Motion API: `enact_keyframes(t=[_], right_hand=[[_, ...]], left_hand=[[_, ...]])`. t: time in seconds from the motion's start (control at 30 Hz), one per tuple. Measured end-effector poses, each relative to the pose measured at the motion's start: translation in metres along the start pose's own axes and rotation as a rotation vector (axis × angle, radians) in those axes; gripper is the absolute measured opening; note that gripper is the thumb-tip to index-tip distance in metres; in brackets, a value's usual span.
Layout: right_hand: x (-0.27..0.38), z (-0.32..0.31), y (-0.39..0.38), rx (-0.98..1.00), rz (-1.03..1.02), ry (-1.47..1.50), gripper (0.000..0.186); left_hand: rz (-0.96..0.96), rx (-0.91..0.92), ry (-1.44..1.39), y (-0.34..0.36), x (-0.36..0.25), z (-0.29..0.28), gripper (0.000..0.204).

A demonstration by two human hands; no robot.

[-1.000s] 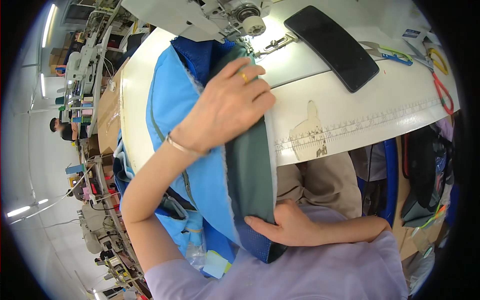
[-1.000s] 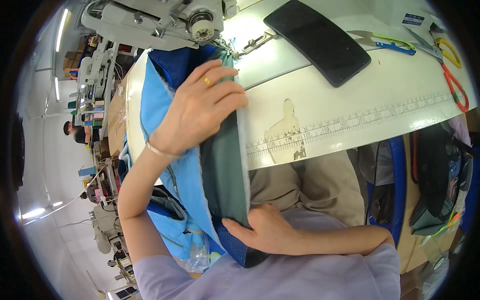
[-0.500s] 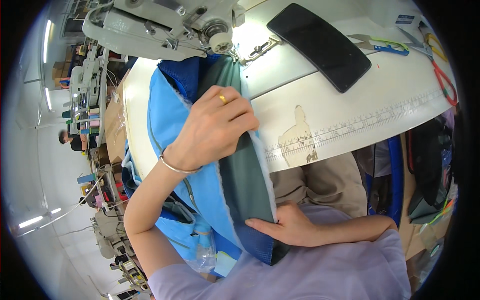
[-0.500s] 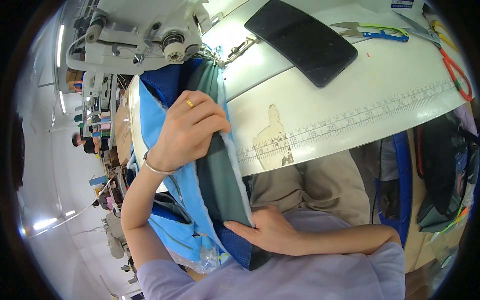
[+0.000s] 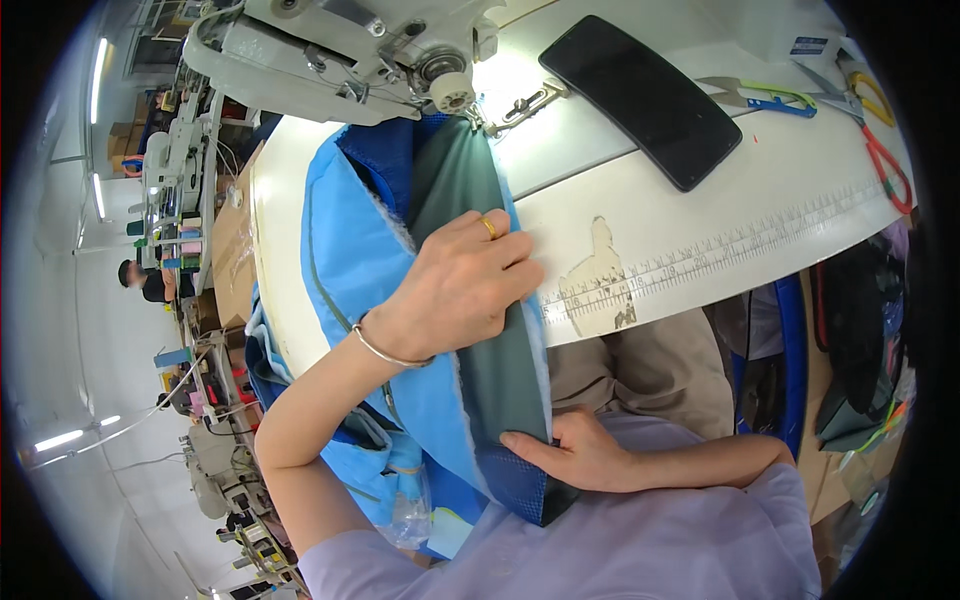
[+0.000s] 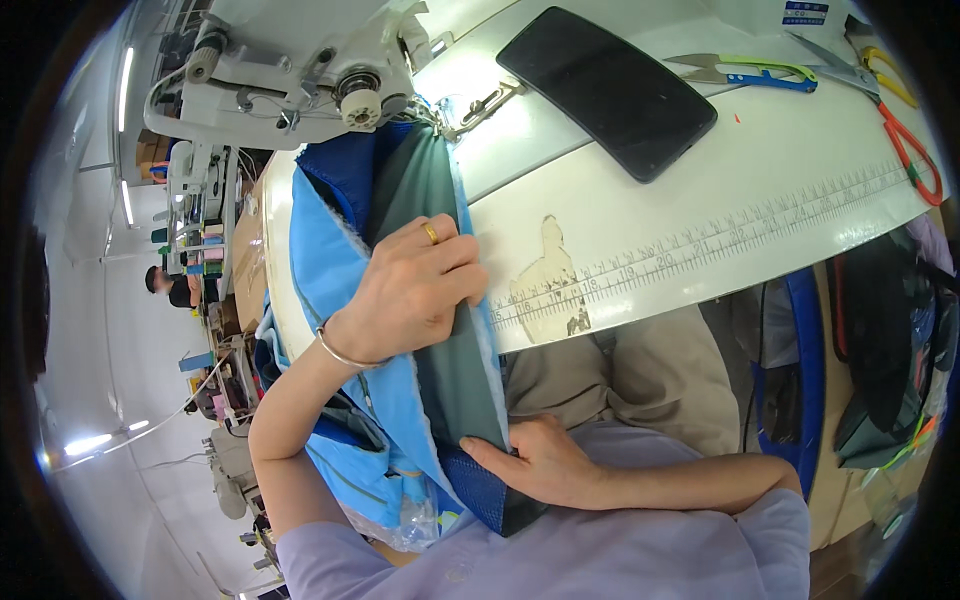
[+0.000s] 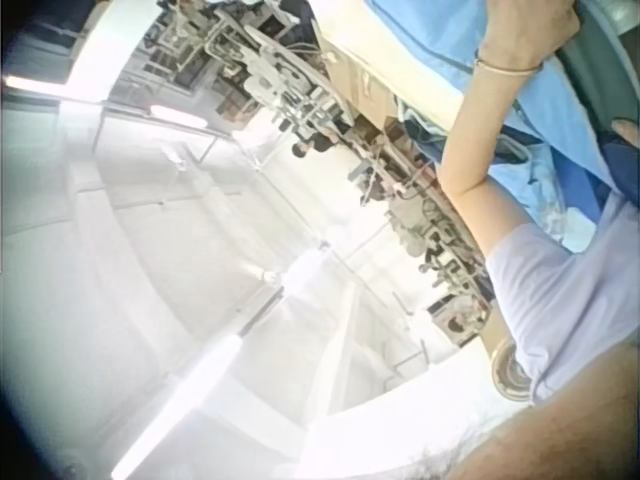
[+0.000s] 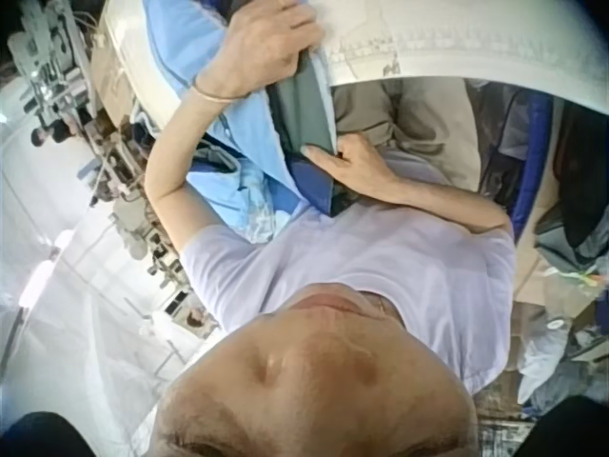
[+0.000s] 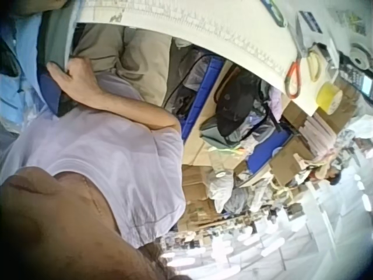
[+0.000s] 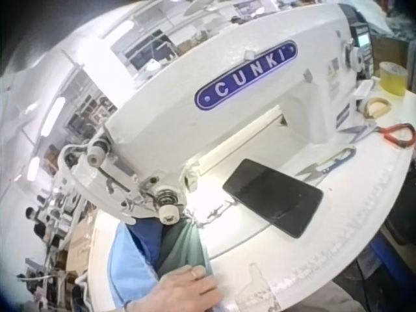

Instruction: The person sews a blue and green fabric bag using a sewing machine. They align the edges of the bag, guide it under the needle, and sew along the seams. The person repeatedly adjusts the fabric and checks the stitching throughout the process.

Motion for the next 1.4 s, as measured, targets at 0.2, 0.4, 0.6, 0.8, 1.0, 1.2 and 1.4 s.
enact_keyframes(t=[0.2, 0.4, 0.6, 0.8, 1.0, 1.2, 1.4], right_hand=[[-0.021, -0.003, -0.001, 0.045, 0.085, -0.085, 0.048], [-0.022, -0.006, 0.001, 0.063, 0.093, -0.087, 0.049], [-0.021, -0.004, 0.001, 0.055, 0.102, -0.061, 0.048], [-0.026, -0.004, -0.001, 0.081, 0.162, -0.159, 0.051], [-0.027, -0.004, -0.003, 0.072, 0.134, -0.058, 0.049], [-0.026, -0.005, -0.004, 0.095, 0.123, -0.01, 0.045], [-0.032, -0.003, -0.005, 0.116, 0.25, 0.181, 0.044]], left_hand=[[-0.161, -0.088, -0.269, -0.017, -0.01, 0.002, 0.036], [-0.184, -0.266, 0.057, -0.027, -0.013, 0.0, 0.039], [-0.152, -0.24, 0.015, -0.034, -0.007, 0.002, 0.042], [-0.097, -0.317, 0.192, -0.001, 0.031, 0.005, 0.029], [-0.037, -0.229, 0.201, 0.013, 0.035, 0.008, 0.016], [-0.081, -0.212, -0.073, -0.018, -0.028, 0.007, 0.021], [-0.178, -0.257, 0.05, -0.06, -0.046, 0.007, 0.044]])
Point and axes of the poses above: each hand's wrist, its own y-axis towards the middle knuckle, its own z-axis out of the palm, x = y × z, the point moved 3 cm from there along y, towards the middle knuckle, and after that the axes turned 2 degrees about -x, right-handed, at the moved point
